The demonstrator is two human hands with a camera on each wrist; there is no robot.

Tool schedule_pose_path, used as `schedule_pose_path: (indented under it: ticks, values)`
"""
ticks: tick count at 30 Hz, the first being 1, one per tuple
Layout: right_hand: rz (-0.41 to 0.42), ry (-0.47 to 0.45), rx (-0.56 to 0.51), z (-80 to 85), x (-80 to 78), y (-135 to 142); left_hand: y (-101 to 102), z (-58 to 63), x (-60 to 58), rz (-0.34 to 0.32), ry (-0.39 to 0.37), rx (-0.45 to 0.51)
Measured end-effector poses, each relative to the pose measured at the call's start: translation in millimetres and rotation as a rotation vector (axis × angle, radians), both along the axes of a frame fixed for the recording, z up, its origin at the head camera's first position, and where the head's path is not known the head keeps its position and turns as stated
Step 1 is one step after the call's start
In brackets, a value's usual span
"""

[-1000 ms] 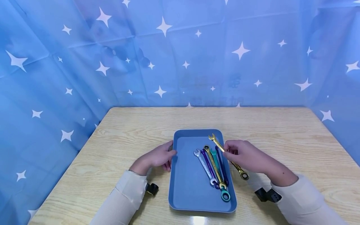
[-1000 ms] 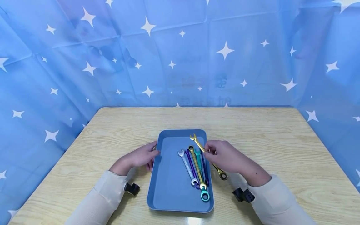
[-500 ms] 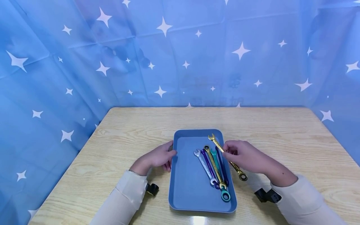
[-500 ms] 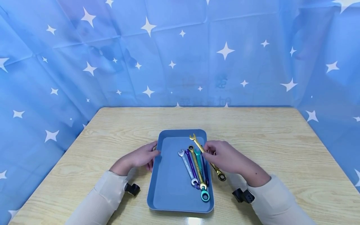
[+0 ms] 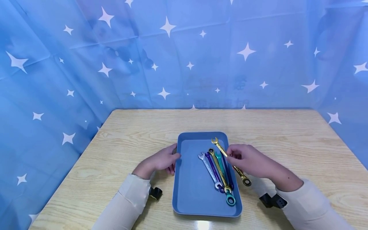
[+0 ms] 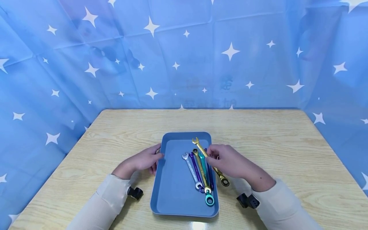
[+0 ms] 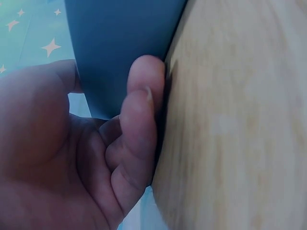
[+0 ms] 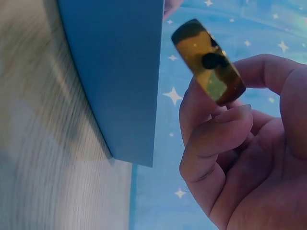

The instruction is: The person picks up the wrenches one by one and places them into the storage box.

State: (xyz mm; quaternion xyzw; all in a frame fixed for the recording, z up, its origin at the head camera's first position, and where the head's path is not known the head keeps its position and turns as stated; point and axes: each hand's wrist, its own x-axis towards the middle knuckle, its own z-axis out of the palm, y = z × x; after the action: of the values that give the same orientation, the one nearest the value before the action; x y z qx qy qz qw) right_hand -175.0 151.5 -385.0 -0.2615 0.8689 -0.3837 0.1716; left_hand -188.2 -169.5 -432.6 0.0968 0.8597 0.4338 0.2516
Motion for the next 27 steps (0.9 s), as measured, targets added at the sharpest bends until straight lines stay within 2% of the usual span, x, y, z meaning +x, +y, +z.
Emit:
schedule_pose_path:
  ticks: [14, 27]
  values:
    - [0.016, -0.041, -0.025, -4.2, 1.4, -5.0, 0.2, 0.3, -0.3, 0.000, -0.008, 0.001]
    - [0.021, -0.032, -0.042, -5.9, 1.4, -6.8, 0.5, -0.3, -0.5, 0.008, -0.013, 0.002]
